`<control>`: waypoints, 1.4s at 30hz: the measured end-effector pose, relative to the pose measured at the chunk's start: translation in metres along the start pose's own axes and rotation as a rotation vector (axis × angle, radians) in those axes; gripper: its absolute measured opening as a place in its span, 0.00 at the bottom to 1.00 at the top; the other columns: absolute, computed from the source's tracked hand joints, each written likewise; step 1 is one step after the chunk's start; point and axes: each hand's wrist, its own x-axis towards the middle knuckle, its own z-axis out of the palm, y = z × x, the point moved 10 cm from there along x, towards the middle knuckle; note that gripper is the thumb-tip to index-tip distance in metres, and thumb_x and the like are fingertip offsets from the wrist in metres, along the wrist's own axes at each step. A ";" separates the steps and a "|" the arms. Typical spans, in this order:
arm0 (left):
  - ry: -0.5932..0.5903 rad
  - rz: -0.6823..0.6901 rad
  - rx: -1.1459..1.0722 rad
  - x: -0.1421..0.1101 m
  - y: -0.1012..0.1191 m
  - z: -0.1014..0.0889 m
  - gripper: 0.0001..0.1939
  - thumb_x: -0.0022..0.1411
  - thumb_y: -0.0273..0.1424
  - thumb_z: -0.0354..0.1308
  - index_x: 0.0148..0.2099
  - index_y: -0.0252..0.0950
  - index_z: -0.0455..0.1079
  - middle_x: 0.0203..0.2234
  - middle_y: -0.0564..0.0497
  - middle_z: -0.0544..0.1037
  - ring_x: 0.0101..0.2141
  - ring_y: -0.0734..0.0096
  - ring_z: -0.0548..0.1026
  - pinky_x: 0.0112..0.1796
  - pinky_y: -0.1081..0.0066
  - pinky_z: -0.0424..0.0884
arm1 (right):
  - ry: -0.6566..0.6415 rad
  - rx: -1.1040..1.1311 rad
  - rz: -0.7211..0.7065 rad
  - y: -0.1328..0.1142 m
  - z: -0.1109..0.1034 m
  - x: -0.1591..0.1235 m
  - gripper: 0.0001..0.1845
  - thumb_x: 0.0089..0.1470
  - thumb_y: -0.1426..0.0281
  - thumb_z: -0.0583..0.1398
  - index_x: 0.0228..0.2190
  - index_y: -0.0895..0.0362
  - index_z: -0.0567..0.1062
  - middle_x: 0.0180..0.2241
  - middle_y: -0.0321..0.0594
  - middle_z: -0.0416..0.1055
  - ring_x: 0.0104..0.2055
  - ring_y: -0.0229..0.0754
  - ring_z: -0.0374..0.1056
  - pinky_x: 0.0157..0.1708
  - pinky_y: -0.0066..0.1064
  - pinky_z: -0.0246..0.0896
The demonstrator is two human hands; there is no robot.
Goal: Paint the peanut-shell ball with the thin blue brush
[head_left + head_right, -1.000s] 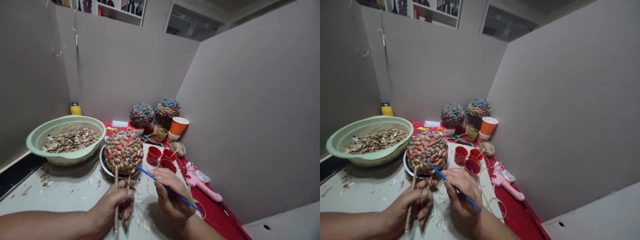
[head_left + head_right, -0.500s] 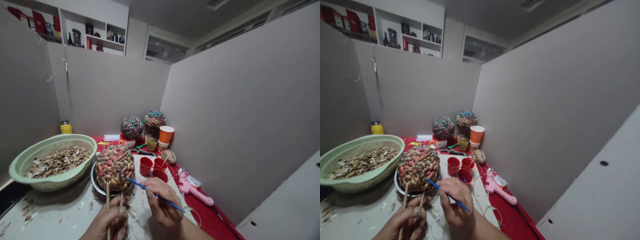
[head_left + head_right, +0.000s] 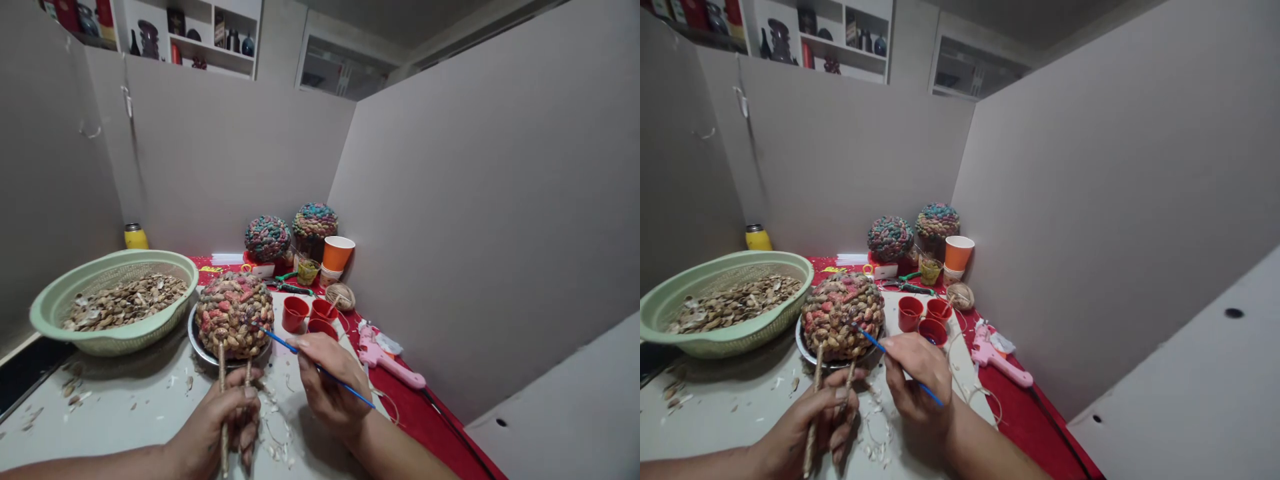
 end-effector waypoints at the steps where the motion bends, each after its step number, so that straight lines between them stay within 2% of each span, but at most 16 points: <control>1: 0.001 -0.003 0.004 0.000 0.000 0.000 0.32 0.53 0.41 0.67 0.56 0.35 0.61 0.21 0.60 0.72 0.16 0.78 0.62 0.19 0.74 0.67 | -0.004 0.006 -0.004 0.000 0.001 0.000 0.25 0.58 0.84 0.61 0.55 0.55 0.76 0.39 0.46 0.85 0.41 0.47 0.83 0.40 0.39 0.82; 5: 0.012 0.001 0.016 -0.001 0.001 -0.001 0.31 0.55 0.40 0.67 0.56 0.34 0.62 0.22 0.60 0.72 0.17 0.77 0.63 0.19 0.73 0.68 | -0.020 0.026 -0.007 0.001 0.008 0.003 0.26 0.58 0.85 0.61 0.56 0.55 0.76 0.41 0.47 0.85 0.44 0.46 0.83 0.42 0.40 0.81; 10: -0.001 0.011 0.022 -0.004 0.004 0.001 0.28 0.56 0.39 0.67 0.55 0.34 0.63 0.21 0.60 0.72 0.18 0.77 0.64 0.20 0.74 0.68 | -0.034 0.042 -0.004 -0.003 0.012 0.005 0.26 0.59 0.84 0.61 0.56 0.55 0.76 0.40 0.46 0.85 0.43 0.46 0.83 0.42 0.38 0.81; 14: -0.001 0.000 0.022 -0.003 0.001 0.000 0.30 0.55 0.40 0.68 0.55 0.35 0.62 0.21 0.61 0.71 0.17 0.78 0.63 0.19 0.74 0.67 | -0.056 0.016 -0.020 -0.006 0.008 0.006 0.26 0.60 0.84 0.59 0.57 0.55 0.75 0.40 0.45 0.85 0.42 0.45 0.83 0.41 0.38 0.82; 20: 0.015 0.003 0.003 0.001 0.000 0.000 0.31 0.55 0.40 0.68 0.56 0.34 0.62 0.22 0.59 0.73 0.17 0.78 0.63 0.19 0.73 0.67 | 0.001 -0.001 0.004 0.002 0.003 0.010 0.25 0.60 0.85 0.61 0.55 0.54 0.76 0.41 0.45 0.85 0.42 0.45 0.83 0.42 0.39 0.82; 26: -0.002 -0.001 0.003 -0.001 0.002 0.001 0.29 0.55 0.40 0.68 0.54 0.36 0.63 0.22 0.60 0.71 0.17 0.77 0.64 0.19 0.74 0.67 | -0.046 0.039 -0.046 -0.010 0.007 0.011 0.26 0.59 0.84 0.59 0.56 0.55 0.76 0.42 0.47 0.85 0.42 0.46 0.83 0.40 0.38 0.81; 34: 0.022 0.007 0.019 -0.001 0.002 -0.002 0.31 0.55 0.40 0.67 0.56 0.34 0.62 0.22 0.60 0.72 0.17 0.77 0.64 0.19 0.72 0.68 | 0.036 -0.053 0.028 0.010 -0.007 0.006 0.25 0.58 0.84 0.61 0.54 0.53 0.77 0.40 0.44 0.85 0.41 0.46 0.83 0.41 0.39 0.81; 40: 0.015 -0.015 0.008 -0.003 0.001 0.001 0.31 0.53 0.40 0.69 0.55 0.36 0.64 0.22 0.60 0.72 0.17 0.77 0.63 0.19 0.73 0.67 | -0.073 -0.038 -0.052 -0.012 0.001 0.008 0.27 0.58 0.83 0.60 0.57 0.53 0.74 0.38 0.43 0.86 0.38 0.45 0.83 0.39 0.37 0.81; 42: 0.013 -0.018 0.003 -0.003 -0.001 0.000 0.30 0.53 0.41 0.70 0.54 0.37 0.65 0.22 0.60 0.72 0.17 0.77 0.63 0.19 0.73 0.66 | -0.073 -0.035 -0.066 -0.015 0.000 0.008 0.27 0.58 0.83 0.59 0.57 0.54 0.74 0.38 0.43 0.85 0.38 0.45 0.83 0.39 0.38 0.82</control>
